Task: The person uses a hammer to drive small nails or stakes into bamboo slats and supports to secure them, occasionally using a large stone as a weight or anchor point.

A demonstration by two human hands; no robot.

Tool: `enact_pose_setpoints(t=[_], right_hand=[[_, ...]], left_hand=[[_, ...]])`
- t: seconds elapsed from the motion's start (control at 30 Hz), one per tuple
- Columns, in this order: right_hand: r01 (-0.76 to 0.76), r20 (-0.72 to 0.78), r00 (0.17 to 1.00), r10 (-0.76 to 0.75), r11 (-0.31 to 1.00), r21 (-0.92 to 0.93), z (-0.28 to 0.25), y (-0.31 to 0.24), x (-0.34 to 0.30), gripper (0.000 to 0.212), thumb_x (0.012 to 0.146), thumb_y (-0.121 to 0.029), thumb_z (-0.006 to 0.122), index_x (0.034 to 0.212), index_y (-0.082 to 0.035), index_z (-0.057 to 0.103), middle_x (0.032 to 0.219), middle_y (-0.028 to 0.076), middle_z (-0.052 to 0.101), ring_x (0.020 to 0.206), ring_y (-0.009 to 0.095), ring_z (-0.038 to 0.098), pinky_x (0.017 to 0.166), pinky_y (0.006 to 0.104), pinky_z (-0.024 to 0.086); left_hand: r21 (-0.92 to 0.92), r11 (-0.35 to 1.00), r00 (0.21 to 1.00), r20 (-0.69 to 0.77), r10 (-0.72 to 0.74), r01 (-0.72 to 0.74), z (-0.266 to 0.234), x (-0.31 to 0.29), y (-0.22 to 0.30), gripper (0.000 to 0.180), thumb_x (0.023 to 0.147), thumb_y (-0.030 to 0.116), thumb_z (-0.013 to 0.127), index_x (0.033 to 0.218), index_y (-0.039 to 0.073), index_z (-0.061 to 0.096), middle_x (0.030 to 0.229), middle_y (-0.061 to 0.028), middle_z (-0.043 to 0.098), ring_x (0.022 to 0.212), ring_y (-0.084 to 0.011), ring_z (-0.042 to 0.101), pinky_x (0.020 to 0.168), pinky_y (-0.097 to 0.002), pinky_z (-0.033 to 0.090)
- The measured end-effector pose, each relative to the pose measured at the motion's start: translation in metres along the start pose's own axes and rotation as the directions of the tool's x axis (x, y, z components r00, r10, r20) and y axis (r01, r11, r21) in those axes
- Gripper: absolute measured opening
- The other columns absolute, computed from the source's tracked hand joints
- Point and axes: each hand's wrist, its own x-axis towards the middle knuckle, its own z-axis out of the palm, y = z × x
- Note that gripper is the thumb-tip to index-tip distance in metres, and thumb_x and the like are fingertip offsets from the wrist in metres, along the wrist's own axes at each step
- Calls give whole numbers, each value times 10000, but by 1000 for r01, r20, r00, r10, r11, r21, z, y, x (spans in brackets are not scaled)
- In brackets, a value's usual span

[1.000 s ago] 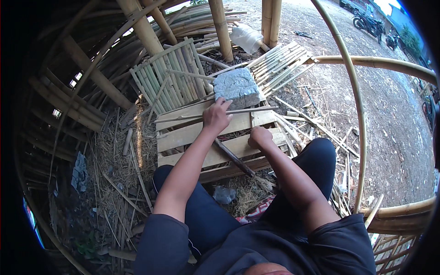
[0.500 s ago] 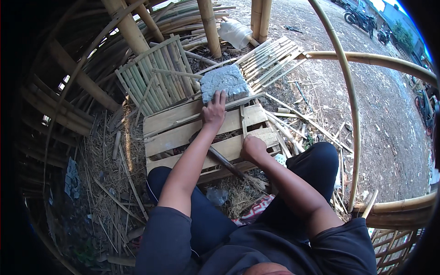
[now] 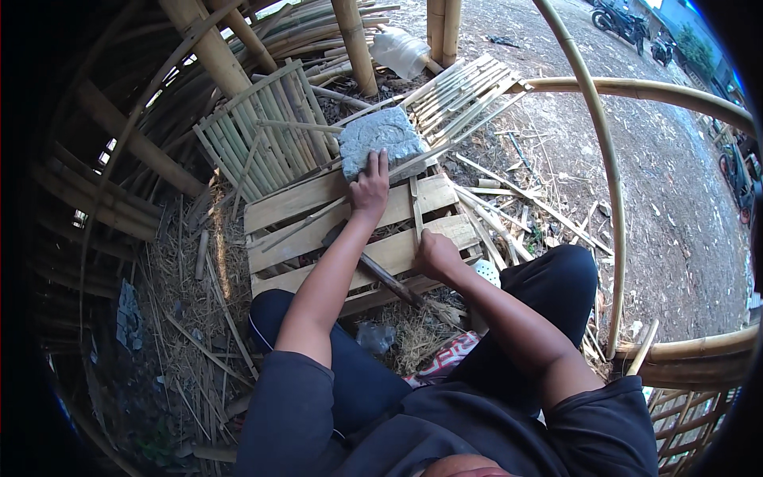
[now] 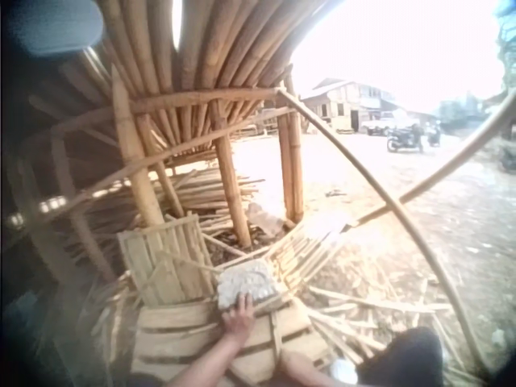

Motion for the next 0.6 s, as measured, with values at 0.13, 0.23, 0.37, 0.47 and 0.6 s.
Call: enact_pose_setpoints(t=[0.13, 0.23, 0.37, 0.47, 0.6], right_hand=[[47, -53, 998, -42, 994, 99, 8, 10, -1, 292, 812, -162, 682, 929, 61, 535, 825, 305, 665, 831, 501, 657, 773, 558, 522], [66, -71, 996, -59, 993, 101, 7, 11, -3, 243, 814, -121, 643, 938, 63, 543, 816, 306, 668, 826, 491, 668, 768, 557, 531], [143, -104, 986, -133, 985, 99, 5, 11, -6, 192, 821, -87, 597, 941, 57, 555, 800, 299, 671, 807, 483, 677, 752, 558, 539], [92, -83, 993, -83, 990, 110, 10, 15, -2, 293, 825, -179, 674, 926, 54, 528, 819, 308, 661, 844, 501, 656, 785, 560, 519], [84, -83, 994, -76, 991, 105, 11, 17, -4, 294, 822, -181, 678, 930, 47, 527, 820, 303, 662, 841, 499, 655, 783, 562, 520]], left_hand=[[-33, 999, 999, 36, -1, 2, -2, 5, 0, 1038, 717, 340, 875, 1590, 172, 340, 1501, -39, 479, 790, -226, 714, 612, -395, 598], [104, 986, 990, -25, 136, -133, -8, 5, 3, 1064, 710, 358, 876, 1599, 158, 326, 1512, -33, 473, 769, -204, 699, 590, -376, 587], [152, 977, 983, -82, 164, -150, -7, 7, 7, 1079, 703, 377, 876, 1601, 141, 325, 1515, -29, 473, 755, -185, 686, 576, -356, 575], [153, 982, 987, -95, 127, -112, -2, 12, 8, 1098, 687, 395, 879, 1600, 129, 331, 1551, -32, 457, 758, -177, 690, 573, -345, 571], [92, 990, 993, -41, 108, -104, 1, 14, 8, 1051, 672, 390, 890, 1560, 126, 393, 1575, -50, 459, 797, -186, 720, 587, -356, 579]])
